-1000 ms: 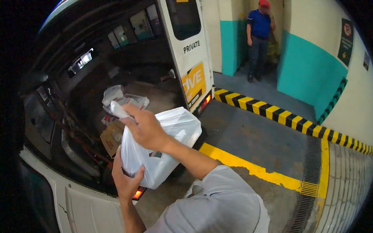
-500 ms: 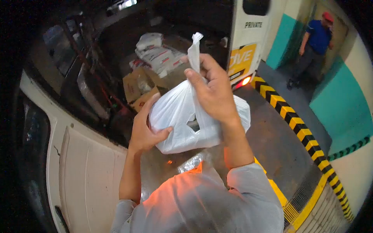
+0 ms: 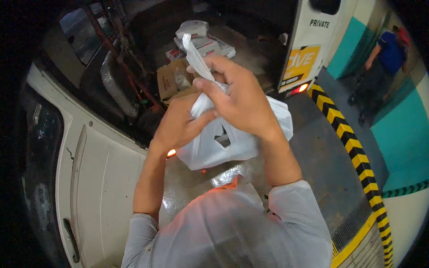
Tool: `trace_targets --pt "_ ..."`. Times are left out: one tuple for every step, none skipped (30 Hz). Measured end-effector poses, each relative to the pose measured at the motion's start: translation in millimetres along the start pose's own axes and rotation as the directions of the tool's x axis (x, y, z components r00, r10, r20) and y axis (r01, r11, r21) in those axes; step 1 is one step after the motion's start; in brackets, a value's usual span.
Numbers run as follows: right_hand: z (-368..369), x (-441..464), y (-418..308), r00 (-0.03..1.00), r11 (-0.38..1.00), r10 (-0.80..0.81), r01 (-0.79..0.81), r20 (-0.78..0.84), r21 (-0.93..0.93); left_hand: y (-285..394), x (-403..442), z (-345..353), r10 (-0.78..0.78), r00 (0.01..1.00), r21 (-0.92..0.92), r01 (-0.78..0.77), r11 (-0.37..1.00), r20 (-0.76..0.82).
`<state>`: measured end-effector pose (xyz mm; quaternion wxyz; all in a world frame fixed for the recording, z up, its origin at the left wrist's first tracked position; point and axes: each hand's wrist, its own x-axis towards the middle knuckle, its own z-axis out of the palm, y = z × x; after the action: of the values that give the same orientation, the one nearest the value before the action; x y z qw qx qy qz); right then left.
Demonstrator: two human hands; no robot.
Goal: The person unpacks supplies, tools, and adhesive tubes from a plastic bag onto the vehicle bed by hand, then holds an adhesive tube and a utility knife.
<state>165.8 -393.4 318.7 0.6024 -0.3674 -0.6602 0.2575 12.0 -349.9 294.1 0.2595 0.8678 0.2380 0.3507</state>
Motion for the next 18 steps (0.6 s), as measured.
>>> trace_targets --pt "-3 2 -7 0.999 0.999 0.033 -0.033 -0.001 -0.007 1 4 -3 -0.015 0.998 -0.012 0.016 1.000 0.069" --pt "-6 3 -10 0.998 0.998 0.066 -0.066 -0.005 -0.013 6 7 -4 0.009 0.999 0.051 -0.012 0.999 0.049" --pt "-9 3 -8 0.998 0.998 0.055 -0.055 -0.016 -0.036 11 9 -4 0.033 0.999 0.114 -0.036 0.993 0.031" --pt "-12 3 -5 0.999 0.997 0.043 -0.044 -0.024 -0.060 14 9 -4 0.057 0.998 0.175 -0.059 0.983 0.012" --pt "-14 5 -2 0.999 0.996 0.028 -0.030 -0.028 -0.085 15 9 -4 0.067 0.998 0.177 -0.068 0.982 0.012" --pt "-14 6 2 0.998 0.997 -0.043 0.040 -0.043 -0.066 16 9 -4 0.076 0.997 0.179 -0.077 0.981 0.012" --pt "-16 6 3 0.999 0.996 -0.034 0.031 -0.041 -0.078 17 8 -3 0.085 0.996 0.181 -0.086 0.980 0.013" --pt "-21 5 3 0.999 0.996 -0.026 0.022 -0.040 -0.091 20 9 -2 0.078 0.997 0.139 -0.077 0.987 -0.003" --pt "-22 3 3 0.999 0.994 -0.017 0.013 -0.042 -0.106 22 7 -2 0.072 0.997 0.094 -0.070 0.993 -0.018" --pt "-22 3 3 0.998 0.993 -0.047 0.042 -0.039 -0.110 25 7 0 0.067 0.997 0.046 -0.066 0.997 -0.028" --pt "-20 3 3 0.996 0.990 -0.078 0.072 -0.043 -0.119 26 7 1 0.054 0.997 0.042 -0.052 0.998 -0.057" --pt "-20 4 3 0.992 0.985 -0.112 0.104 -0.055 -0.135 26 6 0 0.050 0.995 0.036 -0.048 0.998 -0.081" --pt "-22 5 3 0.978 0.942 -0.203 0.180 -0.052 -0.283 27 6 0 0.047 0.994 0.028 -0.045 0.999 -0.098" --pt "-20 3 -2 0.991 0.964 -0.126 0.111 -0.050 -0.242 28 4 1 0.021 0.990 -0.080 -0.032 0.996 -0.138" --pt "-20 0 -10 0.998 0.980 -0.054 0.044 -0.041 -0.196 30 4 1 0.006 0.991 -0.069 -0.015 0.998 -0.137" --pt "-23 -3 -16 1.000 0.970 -0.017 0.010 -0.024 -0.245 31 4 0 -0.014 0.990 -0.054 0.006 0.999 -0.142" --pt "-26 -5 -15 0.994 0.953 -0.102 0.084 -0.046 -0.292 30 4 -1 -0.039 0.987 -0.038 0.033 0.999 -0.154" --pt "-29 -8 -10 0.981 0.929 -0.182 0.153 -0.059 -0.337 30 3 -3 -0.065 0.987 -0.074 0.055 0.996 -0.147"
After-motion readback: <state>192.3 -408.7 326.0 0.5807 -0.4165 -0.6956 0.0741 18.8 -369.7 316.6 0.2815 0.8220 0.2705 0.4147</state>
